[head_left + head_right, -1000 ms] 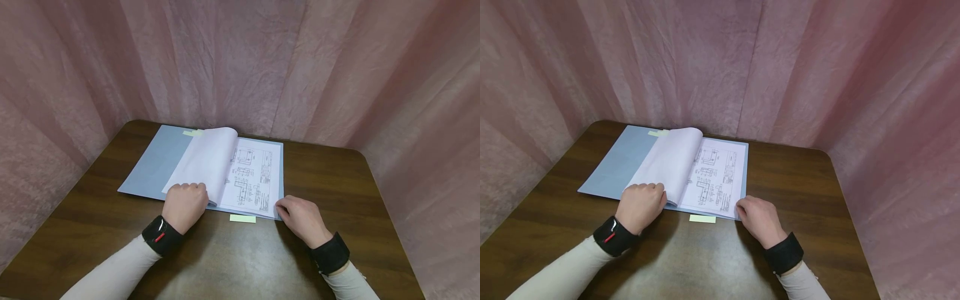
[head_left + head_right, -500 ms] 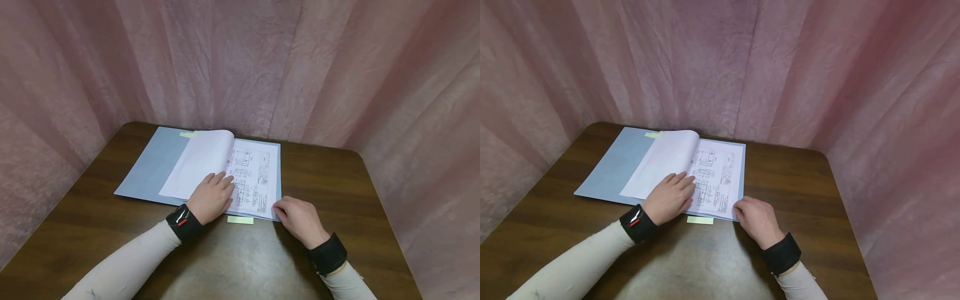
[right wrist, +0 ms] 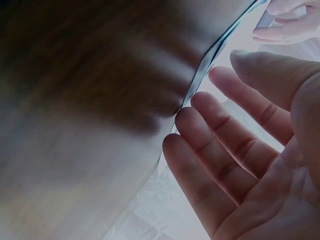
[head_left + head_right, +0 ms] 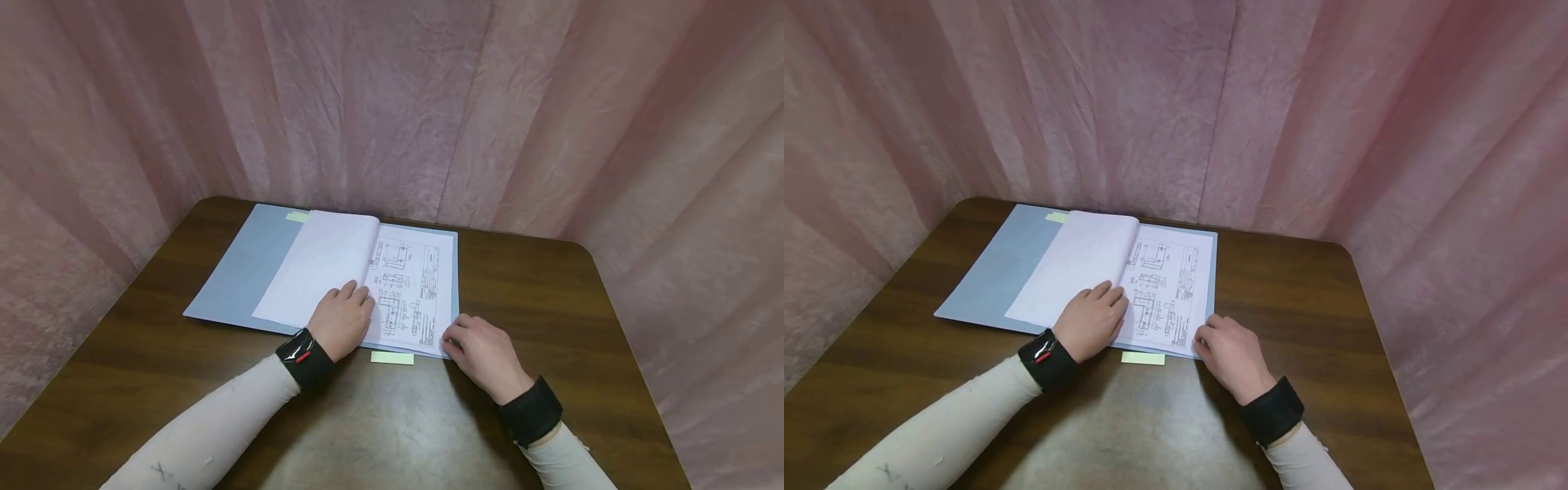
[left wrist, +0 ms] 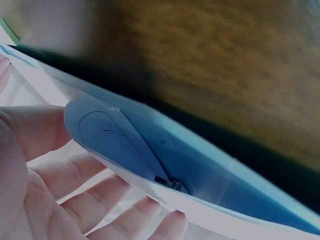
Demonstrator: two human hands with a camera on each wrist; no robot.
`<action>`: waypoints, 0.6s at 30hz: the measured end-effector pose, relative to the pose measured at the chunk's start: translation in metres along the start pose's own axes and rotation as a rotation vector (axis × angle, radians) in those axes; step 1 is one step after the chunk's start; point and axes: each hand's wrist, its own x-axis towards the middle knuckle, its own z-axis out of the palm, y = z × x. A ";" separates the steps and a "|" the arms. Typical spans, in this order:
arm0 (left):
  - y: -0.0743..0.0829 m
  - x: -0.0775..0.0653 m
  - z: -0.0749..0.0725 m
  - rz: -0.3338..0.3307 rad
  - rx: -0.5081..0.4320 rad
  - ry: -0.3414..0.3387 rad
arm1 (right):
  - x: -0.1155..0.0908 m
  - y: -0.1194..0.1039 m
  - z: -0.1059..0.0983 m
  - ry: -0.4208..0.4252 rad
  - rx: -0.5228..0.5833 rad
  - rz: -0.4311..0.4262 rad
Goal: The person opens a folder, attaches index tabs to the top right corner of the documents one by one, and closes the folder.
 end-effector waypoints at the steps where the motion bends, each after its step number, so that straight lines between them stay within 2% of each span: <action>1: 0.000 0.000 0.000 -0.001 -0.001 0.002 | 0.000 0.000 0.000 -0.002 0.004 -0.001; 18: -0.002 0.005 0.000 -0.040 -0.013 -0.058 | 0.003 0.002 0.000 -0.044 0.033 0.007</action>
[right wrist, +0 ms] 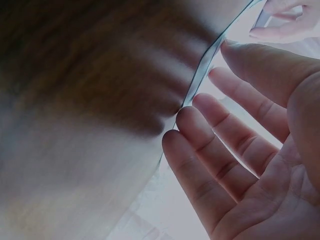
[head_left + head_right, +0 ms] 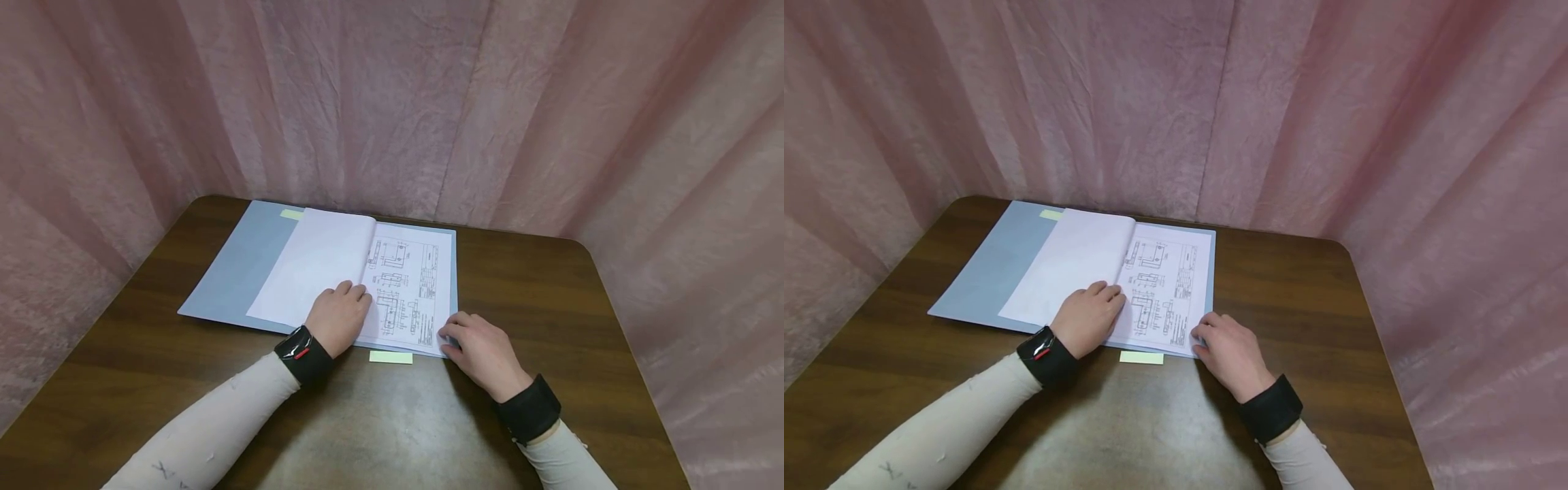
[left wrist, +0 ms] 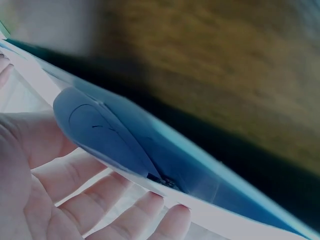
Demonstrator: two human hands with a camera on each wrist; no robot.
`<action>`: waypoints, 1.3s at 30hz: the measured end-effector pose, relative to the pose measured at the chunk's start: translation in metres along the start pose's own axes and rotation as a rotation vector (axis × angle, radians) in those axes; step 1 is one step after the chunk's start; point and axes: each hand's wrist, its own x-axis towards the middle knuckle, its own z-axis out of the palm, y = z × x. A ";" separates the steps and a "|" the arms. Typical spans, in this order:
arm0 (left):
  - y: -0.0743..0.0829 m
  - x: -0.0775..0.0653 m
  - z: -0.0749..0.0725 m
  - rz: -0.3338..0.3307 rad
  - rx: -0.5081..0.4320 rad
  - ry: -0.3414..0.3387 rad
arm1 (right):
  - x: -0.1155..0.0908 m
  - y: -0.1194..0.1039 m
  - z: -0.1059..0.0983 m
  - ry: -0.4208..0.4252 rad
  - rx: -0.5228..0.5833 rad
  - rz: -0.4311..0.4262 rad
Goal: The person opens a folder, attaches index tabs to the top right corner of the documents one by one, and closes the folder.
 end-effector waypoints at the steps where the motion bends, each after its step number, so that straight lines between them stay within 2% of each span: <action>1: 0.000 0.000 0.000 -0.002 0.000 -0.001 | 0.000 0.000 0.000 -0.003 0.002 0.002; 17: -0.004 -0.001 0.006 -0.017 -0.023 -0.011 | 0.000 -0.001 -0.001 -0.004 0.007 0.002; 26: -0.003 -0.004 0.007 -0.019 -0.068 0.021 | -0.001 -0.001 -0.001 0.000 0.008 -0.003; 39: 0.000 -0.005 0.001 -0.014 -0.077 0.046 | -0.001 0.000 -0.001 0.002 0.012 -0.007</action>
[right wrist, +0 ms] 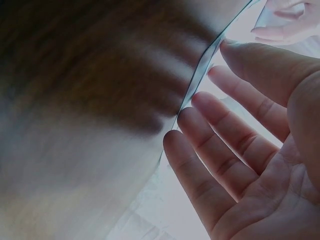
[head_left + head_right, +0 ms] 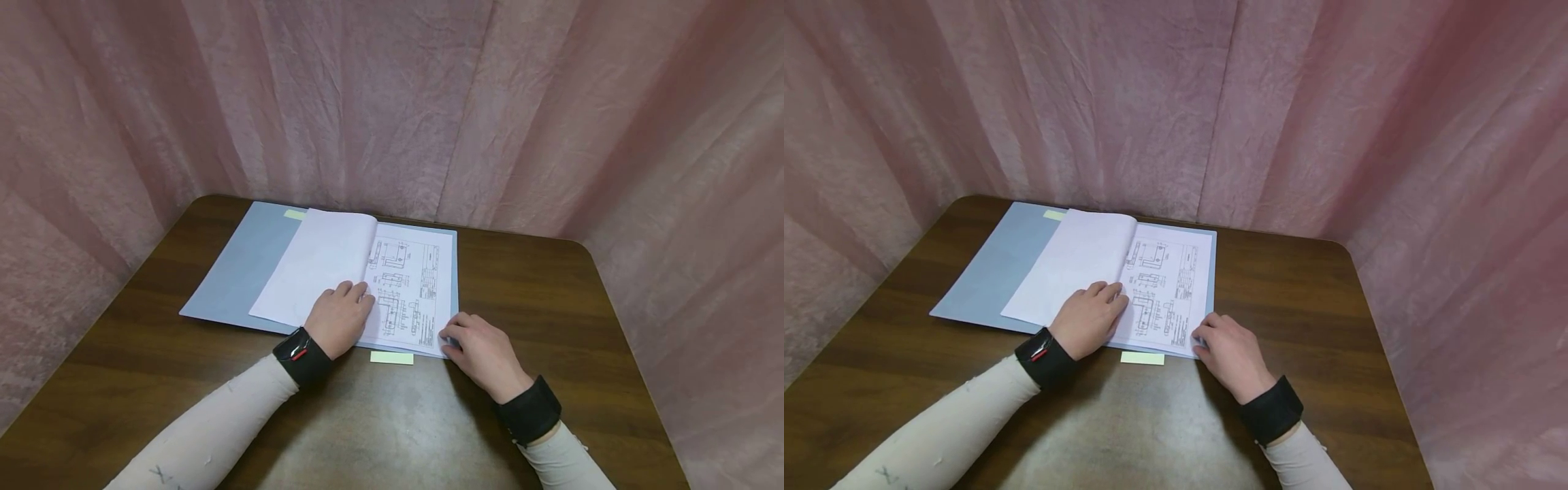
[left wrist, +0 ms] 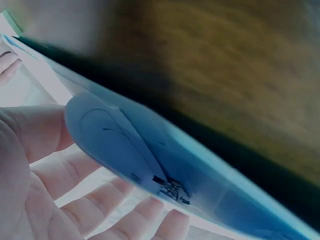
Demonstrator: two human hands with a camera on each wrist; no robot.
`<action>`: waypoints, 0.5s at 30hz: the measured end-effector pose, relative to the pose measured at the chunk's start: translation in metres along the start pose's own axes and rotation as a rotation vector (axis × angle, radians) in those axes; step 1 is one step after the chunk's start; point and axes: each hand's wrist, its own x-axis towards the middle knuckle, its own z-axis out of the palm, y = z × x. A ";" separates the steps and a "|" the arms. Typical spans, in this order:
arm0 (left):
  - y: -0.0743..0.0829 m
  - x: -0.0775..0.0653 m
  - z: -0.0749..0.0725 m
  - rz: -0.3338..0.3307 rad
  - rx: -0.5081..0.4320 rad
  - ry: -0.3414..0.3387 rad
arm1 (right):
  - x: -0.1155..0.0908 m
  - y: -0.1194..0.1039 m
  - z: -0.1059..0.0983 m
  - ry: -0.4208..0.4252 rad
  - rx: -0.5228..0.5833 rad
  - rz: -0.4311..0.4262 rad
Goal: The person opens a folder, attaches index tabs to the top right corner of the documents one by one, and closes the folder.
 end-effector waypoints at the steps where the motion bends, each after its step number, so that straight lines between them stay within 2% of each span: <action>1: 0.001 0.000 0.000 0.002 -0.002 0.005 | 0.000 0.000 0.000 -0.001 -0.001 0.000; 8: 0.005 -0.001 -0.005 0.024 0.003 0.024 | 0.000 0.000 0.001 -0.004 -0.006 0.001; 15: 0.014 -0.003 -0.014 0.065 -0.033 0.049 | 0.000 0.000 0.000 -0.004 -0.009 0.000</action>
